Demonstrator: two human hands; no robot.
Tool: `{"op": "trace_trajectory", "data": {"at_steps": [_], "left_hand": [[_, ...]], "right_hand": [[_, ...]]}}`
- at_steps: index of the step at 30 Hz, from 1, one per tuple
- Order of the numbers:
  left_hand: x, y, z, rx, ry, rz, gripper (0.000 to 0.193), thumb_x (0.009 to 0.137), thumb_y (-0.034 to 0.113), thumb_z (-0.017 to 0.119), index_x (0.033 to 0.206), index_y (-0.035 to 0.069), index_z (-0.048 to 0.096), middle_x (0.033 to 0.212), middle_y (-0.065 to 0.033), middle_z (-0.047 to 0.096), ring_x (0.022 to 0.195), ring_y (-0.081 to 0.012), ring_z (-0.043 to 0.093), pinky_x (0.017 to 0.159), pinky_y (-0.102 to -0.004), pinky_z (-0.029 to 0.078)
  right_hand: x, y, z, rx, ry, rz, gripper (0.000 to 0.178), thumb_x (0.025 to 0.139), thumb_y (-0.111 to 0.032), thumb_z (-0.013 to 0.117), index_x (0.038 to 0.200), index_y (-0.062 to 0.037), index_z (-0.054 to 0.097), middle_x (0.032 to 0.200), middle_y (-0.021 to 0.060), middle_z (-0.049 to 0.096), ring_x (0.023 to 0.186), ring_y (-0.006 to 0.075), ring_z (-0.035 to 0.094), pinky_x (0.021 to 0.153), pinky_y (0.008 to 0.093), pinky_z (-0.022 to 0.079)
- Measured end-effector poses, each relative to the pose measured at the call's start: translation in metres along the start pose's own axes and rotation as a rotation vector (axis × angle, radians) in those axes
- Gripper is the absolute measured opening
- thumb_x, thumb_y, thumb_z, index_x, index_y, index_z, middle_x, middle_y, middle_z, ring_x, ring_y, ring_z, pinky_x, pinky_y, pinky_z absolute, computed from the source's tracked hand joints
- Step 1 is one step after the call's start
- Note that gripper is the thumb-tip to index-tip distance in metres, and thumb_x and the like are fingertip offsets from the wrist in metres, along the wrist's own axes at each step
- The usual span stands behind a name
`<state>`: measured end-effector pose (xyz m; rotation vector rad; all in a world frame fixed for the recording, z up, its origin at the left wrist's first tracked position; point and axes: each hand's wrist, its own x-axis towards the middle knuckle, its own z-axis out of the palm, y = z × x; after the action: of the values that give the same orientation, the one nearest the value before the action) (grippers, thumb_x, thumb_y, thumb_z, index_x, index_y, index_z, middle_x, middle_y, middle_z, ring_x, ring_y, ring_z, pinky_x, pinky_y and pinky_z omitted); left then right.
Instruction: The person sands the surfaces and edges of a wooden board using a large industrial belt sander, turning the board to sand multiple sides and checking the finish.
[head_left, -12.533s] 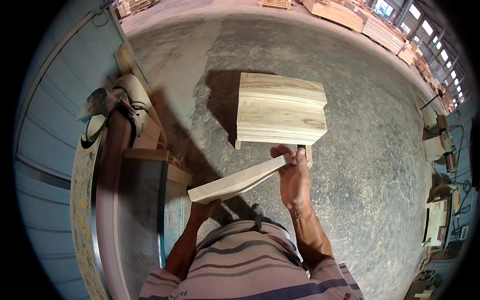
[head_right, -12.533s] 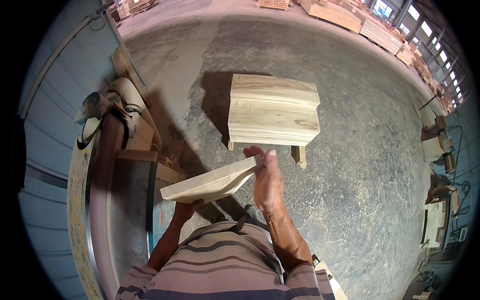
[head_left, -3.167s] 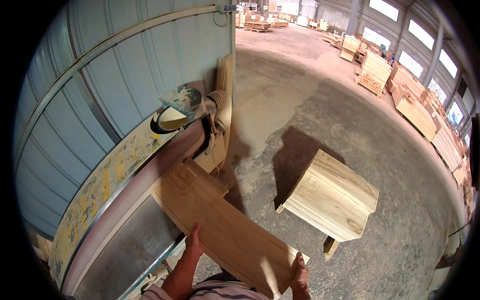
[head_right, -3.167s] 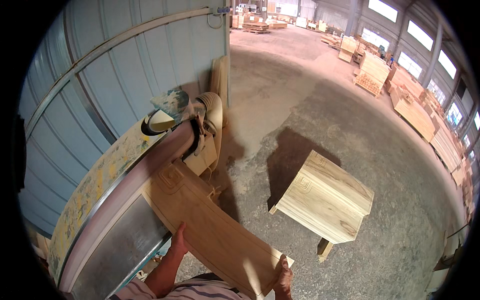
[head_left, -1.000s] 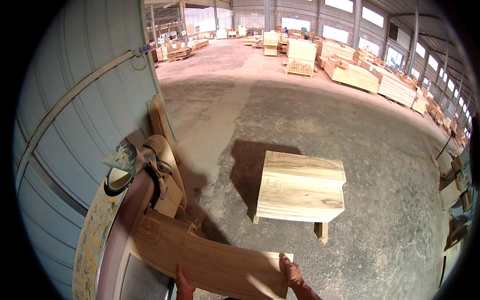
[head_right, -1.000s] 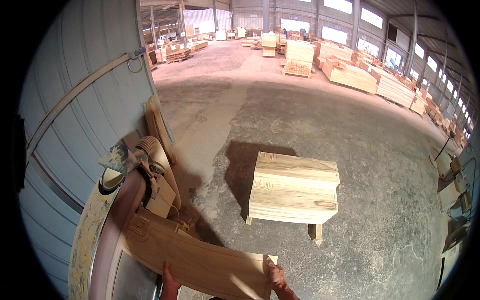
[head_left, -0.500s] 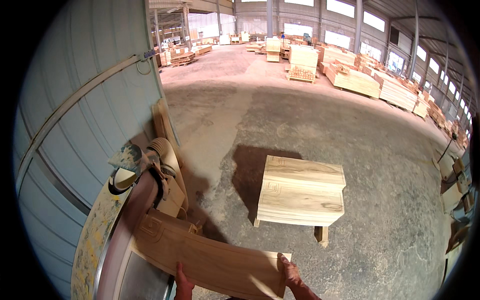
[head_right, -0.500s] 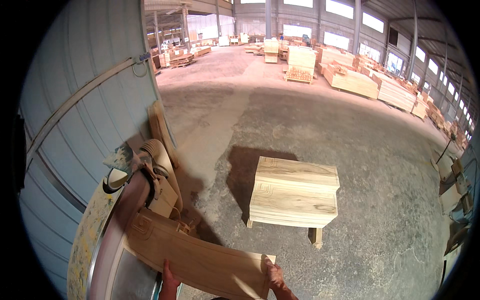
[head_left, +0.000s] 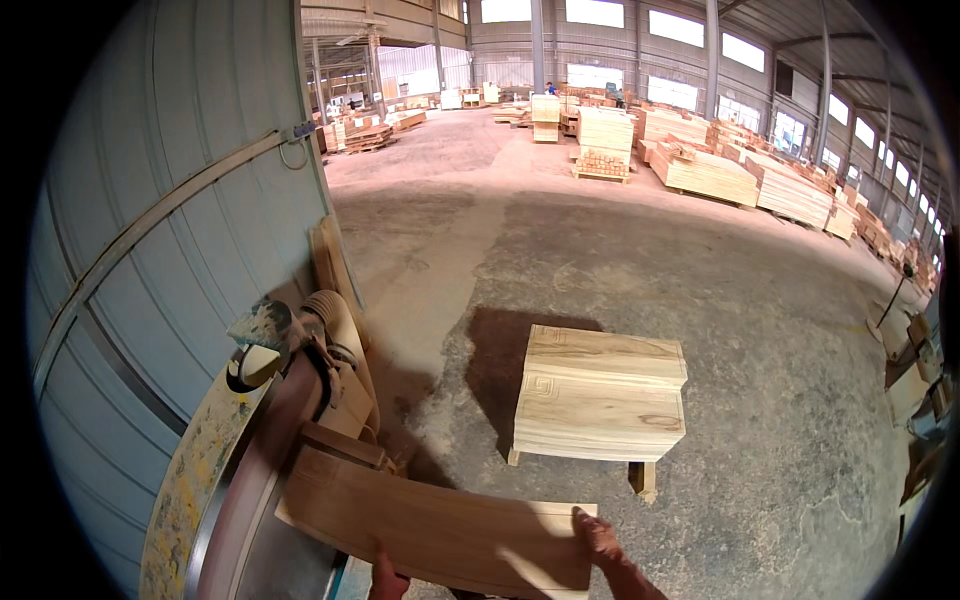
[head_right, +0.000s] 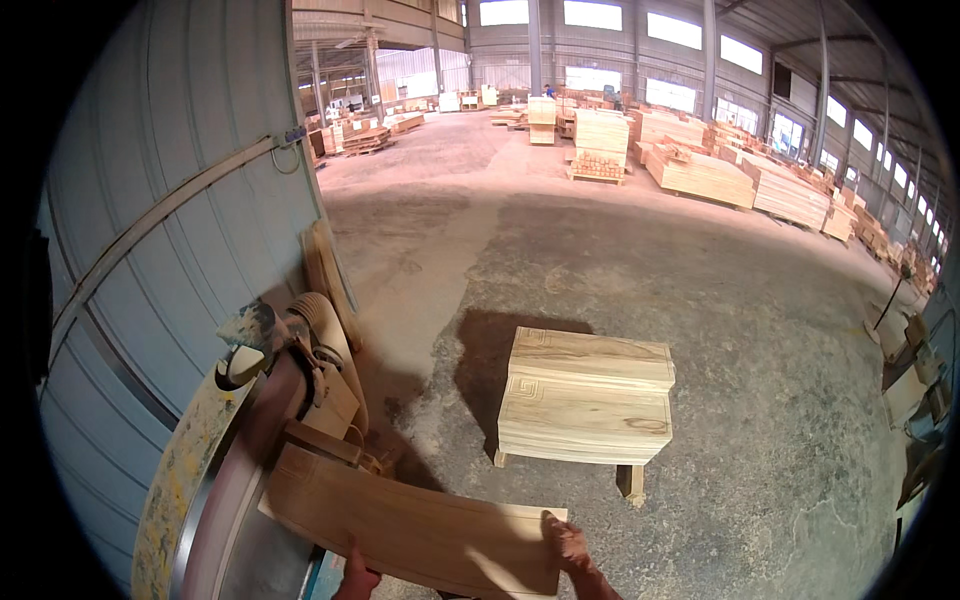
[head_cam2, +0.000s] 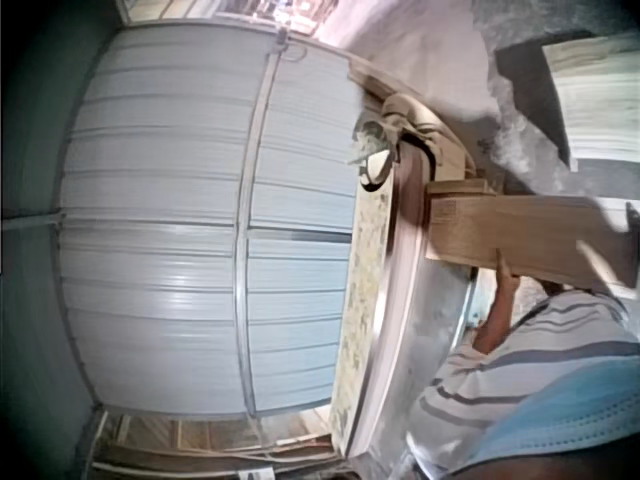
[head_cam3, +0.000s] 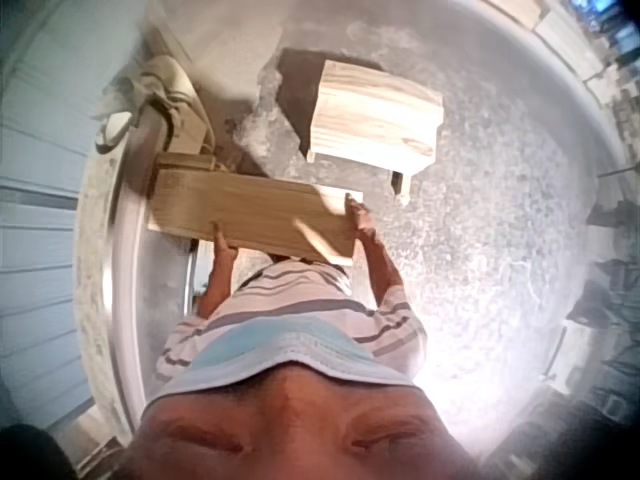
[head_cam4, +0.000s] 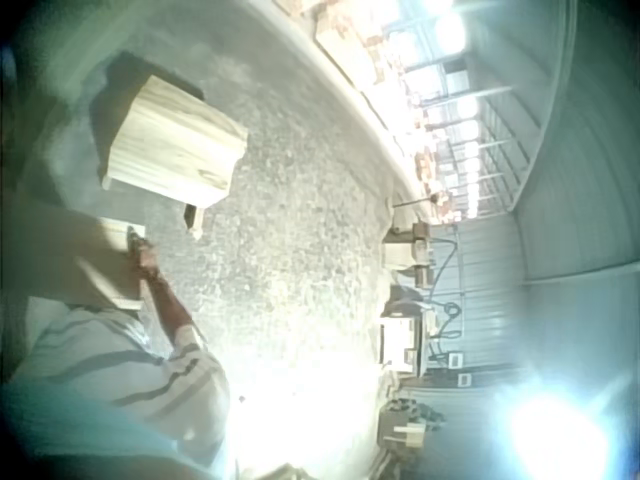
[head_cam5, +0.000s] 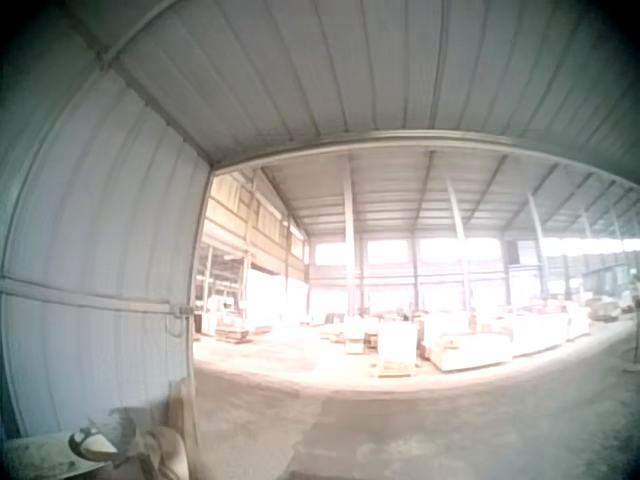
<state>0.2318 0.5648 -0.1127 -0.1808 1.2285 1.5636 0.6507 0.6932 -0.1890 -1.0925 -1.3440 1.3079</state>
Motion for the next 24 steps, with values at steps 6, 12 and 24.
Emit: {"op": "trace_trajectory", "data": {"at_steps": [6, 12, 24], "left_hand": [[-0.015, -0.009, -0.003, -0.079, -0.067, -0.128, 0.067, 0.08, 0.055, 0.055, 0.129, 0.012, 0.04, 0.128, -0.0079, 0.046, 0.116, -0.0279, 0.044, 0.094, -0.0423, 0.039], [-0.017, 0.003, 0.018, -0.06, -0.151, 0.143, 0.064, 0.085, 0.045, 0.052, 0.132, 0.007, 0.033, 0.131, -0.0115, 0.042, 0.117, -0.0301, 0.042, 0.093, -0.0446, 0.038], [-0.103, 0.078, 0.177, 0.459, -0.237, 0.659, 0.046, 0.077, 0.022, 0.064, 0.116, 0.002, 0.049, 0.111, -0.0099, 0.053, 0.099, -0.0193, 0.051, 0.085, -0.0345, 0.042]], "right_hand": [[-0.017, -0.133, -0.037, -0.092, 0.026, 0.297, 0.028, 0.091, -0.019, 0.043, 0.113, -0.006, 0.055, 0.1, 0.0136, 0.06, 0.085, 0.0253, 0.059, 0.073, 0.0353, 0.048], [-0.042, -0.037, -0.059, -0.622, 0.224, -0.021, 0.055, 0.083, -0.024, 0.057, 0.125, 0.005, 0.038, 0.099, 0.0241, 0.058, 0.085, 0.0369, 0.057, 0.072, 0.0391, 0.047], [0.008, -0.036, 0.0, -0.208, 0.386, 0.019, 0.04, 0.092, -0.042, 0.04, 0.086, -0.0047, 0.053, 0.07, 0.0021, 0.041, 0.065, 0.0127, 0.039, 0.057, 0.0293, 0.035]]}}
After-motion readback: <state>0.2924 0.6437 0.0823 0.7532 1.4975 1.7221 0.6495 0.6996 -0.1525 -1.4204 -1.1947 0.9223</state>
